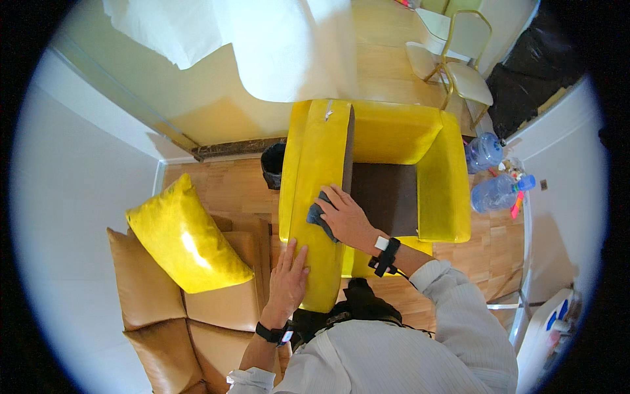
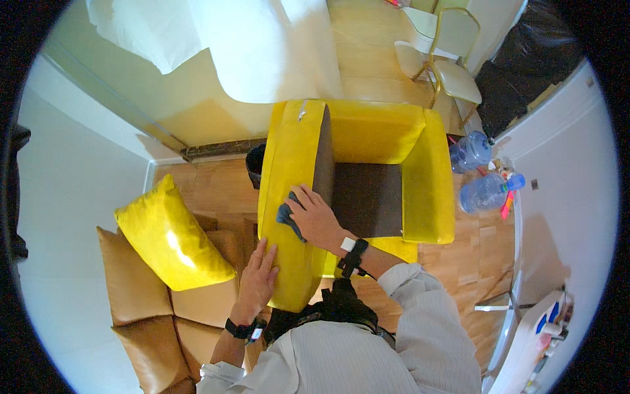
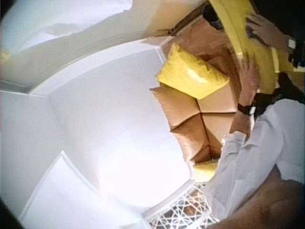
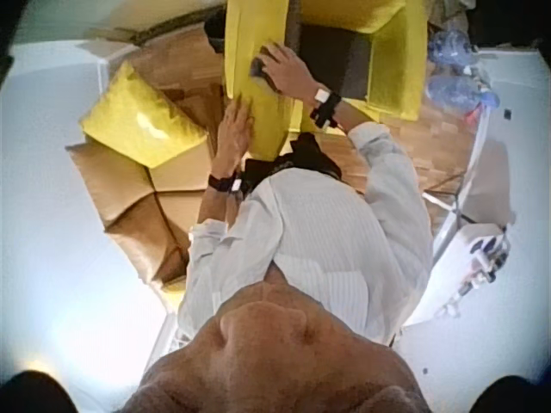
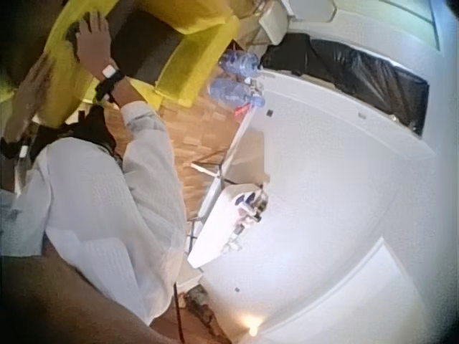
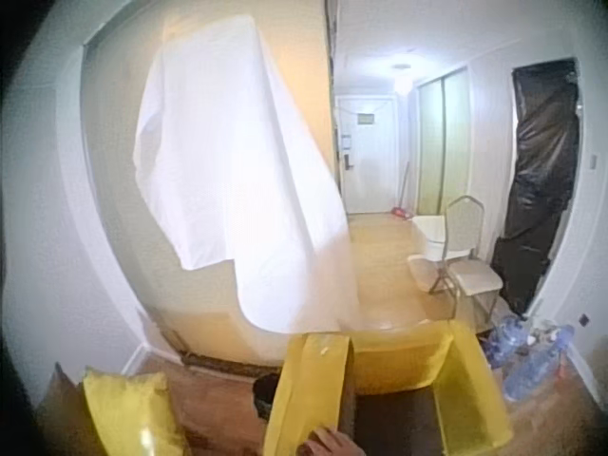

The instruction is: The person wipes a yellow leather armchair with a dark cloth, cleaning the seat, backrest, and armrests. The person moves around the chair to reach different surfaces, maintaining continuous contact with the cloth.

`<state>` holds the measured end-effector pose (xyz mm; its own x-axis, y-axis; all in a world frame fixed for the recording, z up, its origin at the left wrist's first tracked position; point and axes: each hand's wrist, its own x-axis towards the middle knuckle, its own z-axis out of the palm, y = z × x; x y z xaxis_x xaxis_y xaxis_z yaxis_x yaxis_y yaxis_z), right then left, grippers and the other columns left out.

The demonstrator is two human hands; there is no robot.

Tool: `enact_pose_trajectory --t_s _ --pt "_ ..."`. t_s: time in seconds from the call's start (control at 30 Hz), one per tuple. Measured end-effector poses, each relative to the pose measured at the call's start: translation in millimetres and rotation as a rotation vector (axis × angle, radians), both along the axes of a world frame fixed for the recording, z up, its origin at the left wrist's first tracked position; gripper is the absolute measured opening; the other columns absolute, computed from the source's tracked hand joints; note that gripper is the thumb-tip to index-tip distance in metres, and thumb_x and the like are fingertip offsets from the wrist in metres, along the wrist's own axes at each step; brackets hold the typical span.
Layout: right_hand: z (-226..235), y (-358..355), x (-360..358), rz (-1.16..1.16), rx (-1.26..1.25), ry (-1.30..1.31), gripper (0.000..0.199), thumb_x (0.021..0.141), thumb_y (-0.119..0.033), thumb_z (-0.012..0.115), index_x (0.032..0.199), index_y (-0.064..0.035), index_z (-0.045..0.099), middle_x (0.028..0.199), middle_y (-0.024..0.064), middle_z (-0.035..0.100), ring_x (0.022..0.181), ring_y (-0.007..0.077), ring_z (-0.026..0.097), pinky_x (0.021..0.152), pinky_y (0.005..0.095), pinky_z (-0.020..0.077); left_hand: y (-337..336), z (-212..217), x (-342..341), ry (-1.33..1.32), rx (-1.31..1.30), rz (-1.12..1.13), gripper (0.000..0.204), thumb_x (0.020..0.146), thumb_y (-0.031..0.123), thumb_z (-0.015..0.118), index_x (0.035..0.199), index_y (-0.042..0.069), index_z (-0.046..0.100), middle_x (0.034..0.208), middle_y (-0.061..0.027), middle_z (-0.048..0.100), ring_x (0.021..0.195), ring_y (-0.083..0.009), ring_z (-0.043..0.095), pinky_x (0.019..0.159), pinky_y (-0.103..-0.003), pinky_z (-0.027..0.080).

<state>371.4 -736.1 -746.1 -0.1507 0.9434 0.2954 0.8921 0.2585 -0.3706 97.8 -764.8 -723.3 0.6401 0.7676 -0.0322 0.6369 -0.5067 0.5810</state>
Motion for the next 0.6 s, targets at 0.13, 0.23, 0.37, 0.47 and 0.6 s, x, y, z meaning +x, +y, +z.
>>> enact_pose_trajectory --t_s 0.13,0.23,0.37,0.47,0.6 --pt "1.9 -13.8 -14.7 0.166 -0.013 -0.115 0.041 0.102 -0.012 0.070 0.140 0.0022 0.067 0.161 0.0225 0.051 0.154 0.0443 0.046 0.126 0.0523 0.0423 -16.6 8.5 6.0 0.068 0.022 0.052 0.070 0.104 0.027 0.072 0.166 0.007 0.047 0.179 -0.0206 0.033 0.156 -0.0461 0.044 0.110 -0.058 0.054" --pt "12.1 -30.4 -14.9 0.245 0.016 -0.053 0.037 0.099 -0.008 0.070 0.136 -0.0044 0.069 0.161 0.0224 0.051 0.157 0.0434 0.044 0.128 0.0571 0.0393 -17.4 8.1 4.5 0.055 0.018 0.045 0.072 0.103 0.023 0.073 0.165 0.001 0.045 0.177 -0.0260 0.033 0.155 -0.0495 0.043 0.119 -0.053 0.050" --pt "24.7 11.3 14.0 0.177 -0.051 -0.150 0.033 0.100 -0.009 0.070 0.132 -0.0112 0.072 0.158 0.0197 0.055 0.152 0.0437 0.049 0.121 0.0566 0.0439 -15.6 -4.6 1.4 0.010 0.054 0.036 0.074 0.102 0.031 0.074 0.166 0.006 0.046 0.178 -0.0222 0.033 0.152 -0.0502 0.046 0.109 -0.058 0.056" --pt "29.6 44.8 21.7 -0.013 -0.030 -0.021 0.022 0.104 -0.012 0.071 0.125 -0.0066 0.075 0.141 0.0174 0.067 0.136 0.0362 0.062 0.108 0.0483 0.0528 -17.1 -12.8 -0.1 -0.015 0.078 0.046 0.073 0.102 0.031 0.074 0.166 0.008 0.047 0.178 -0.0215 0.034 0.150 -0.0516 0.047 0.108 -0.058 0.057" --pt "48.4 72.0 17.8 -0.189 0.096 0.652 0.020 0.107 -0.015 0.068 0.114 0.0030 0.075 0.097 0.0227 0.074 0.091 0.0350 0.074 0.082 0.0388 0.0578 -16.3 -13.4 0.8 -0.076 0.076 0.065 0.073 0.102 0.030 0.074 0.167 0.011 0.047 0.178 -0.0190 0.036 0.148 -0.0512 0.050 0.107 -0.058 0.058"
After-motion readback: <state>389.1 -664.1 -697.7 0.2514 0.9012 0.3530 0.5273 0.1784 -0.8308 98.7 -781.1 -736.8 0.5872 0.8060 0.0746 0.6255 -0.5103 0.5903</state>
